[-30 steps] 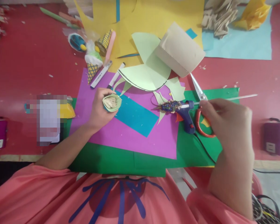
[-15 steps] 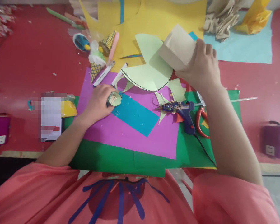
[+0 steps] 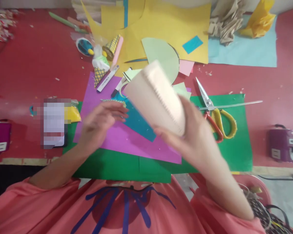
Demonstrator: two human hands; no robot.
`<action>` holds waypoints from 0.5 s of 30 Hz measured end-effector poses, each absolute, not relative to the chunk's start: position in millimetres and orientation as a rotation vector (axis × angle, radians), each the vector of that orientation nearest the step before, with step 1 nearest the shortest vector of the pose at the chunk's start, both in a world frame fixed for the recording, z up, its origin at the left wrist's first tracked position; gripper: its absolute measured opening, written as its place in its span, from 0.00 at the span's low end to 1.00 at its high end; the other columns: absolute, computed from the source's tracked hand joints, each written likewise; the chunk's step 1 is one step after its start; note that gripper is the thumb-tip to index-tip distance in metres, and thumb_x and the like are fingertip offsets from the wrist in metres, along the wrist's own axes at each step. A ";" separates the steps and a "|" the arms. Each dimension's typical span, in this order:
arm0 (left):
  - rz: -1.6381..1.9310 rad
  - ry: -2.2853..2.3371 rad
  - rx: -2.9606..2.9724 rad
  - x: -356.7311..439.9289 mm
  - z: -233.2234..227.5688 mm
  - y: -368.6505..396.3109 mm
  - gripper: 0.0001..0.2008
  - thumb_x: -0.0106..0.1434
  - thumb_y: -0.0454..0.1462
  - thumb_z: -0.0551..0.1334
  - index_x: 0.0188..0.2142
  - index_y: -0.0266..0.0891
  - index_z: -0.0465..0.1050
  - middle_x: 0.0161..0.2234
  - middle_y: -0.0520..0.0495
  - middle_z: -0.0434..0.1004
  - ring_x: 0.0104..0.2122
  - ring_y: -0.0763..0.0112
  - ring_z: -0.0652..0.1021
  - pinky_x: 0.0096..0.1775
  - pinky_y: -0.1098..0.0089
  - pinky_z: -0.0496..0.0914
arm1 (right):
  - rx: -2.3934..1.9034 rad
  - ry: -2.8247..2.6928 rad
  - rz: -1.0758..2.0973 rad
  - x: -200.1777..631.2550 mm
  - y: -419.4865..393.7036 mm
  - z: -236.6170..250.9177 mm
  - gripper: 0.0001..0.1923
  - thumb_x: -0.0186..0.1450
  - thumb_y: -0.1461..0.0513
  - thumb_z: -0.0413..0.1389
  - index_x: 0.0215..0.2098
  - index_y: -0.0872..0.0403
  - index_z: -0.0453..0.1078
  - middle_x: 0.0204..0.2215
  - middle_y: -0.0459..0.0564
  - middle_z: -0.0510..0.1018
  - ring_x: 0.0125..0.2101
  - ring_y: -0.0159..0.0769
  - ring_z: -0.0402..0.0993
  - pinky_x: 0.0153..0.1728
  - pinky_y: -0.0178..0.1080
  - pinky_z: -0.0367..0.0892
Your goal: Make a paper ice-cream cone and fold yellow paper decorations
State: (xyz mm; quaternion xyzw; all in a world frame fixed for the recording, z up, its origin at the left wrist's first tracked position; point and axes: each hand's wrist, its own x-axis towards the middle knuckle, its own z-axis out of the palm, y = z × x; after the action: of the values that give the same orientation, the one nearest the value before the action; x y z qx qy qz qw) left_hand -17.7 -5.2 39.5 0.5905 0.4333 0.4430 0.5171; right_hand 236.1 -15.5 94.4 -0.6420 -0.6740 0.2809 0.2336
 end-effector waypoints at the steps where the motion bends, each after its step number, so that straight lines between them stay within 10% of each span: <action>1: 0.978 0.978 1.306 -9.7 41.3 -16.4 0.20 0.65 0.46 0.60 0.55 0.49 0.64 0.52 0.46 0.73 0.48 0.64 0.77 0.45 0.63 0.75 | -1.720 -1.928 0.833 229.1 -28.0 91.5 0.44 0.56 0.44 0.62 0.64 0.55 0.59 0.57 0.63 0.71 0.55 0.58 0.69 0.53 0.55 0.65; 9: 0.899 1.055 0.781 13.7 19.3 -66.6 0.31 0.51 0.50 0.70 0.50 0.44 0.61 0.49 0.43 0.73 0.48 0.58 0.76 0.45 0.63 0.75 | -1.575 -1.916 1.398 197.1 -77.5 53.5 0.51 0.59 0.42 0.59 0.69 0.56 0.43 0.61 0.66 0.67 0.54 0.58 0.71 0.46 0.52 0.72; 15: 0.897 1.074 0.761 3.2 10.8 -69.7 0.34 0.51 0.51 0.69 0.54 0.46 0.62 0.52 0.43 0.72 0.51 0.54 0.74 0.47 0.60 0.74 | -1.391 -1.695 1.515 194.8 -73.6 41.4 0.29 0.69 0.51 0.51 0.65 0.52 0.53 0.53 0.57 0.74 0.46 0.45 0.75 0.42 0.42 0.71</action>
State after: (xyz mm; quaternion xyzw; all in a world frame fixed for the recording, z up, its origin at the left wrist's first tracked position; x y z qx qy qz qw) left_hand 3.2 -69.7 10.8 0.3417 0.4819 0.4028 0.6991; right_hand 194.8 -73.6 41.4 -0.5073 -0.6179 0.5524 0.2359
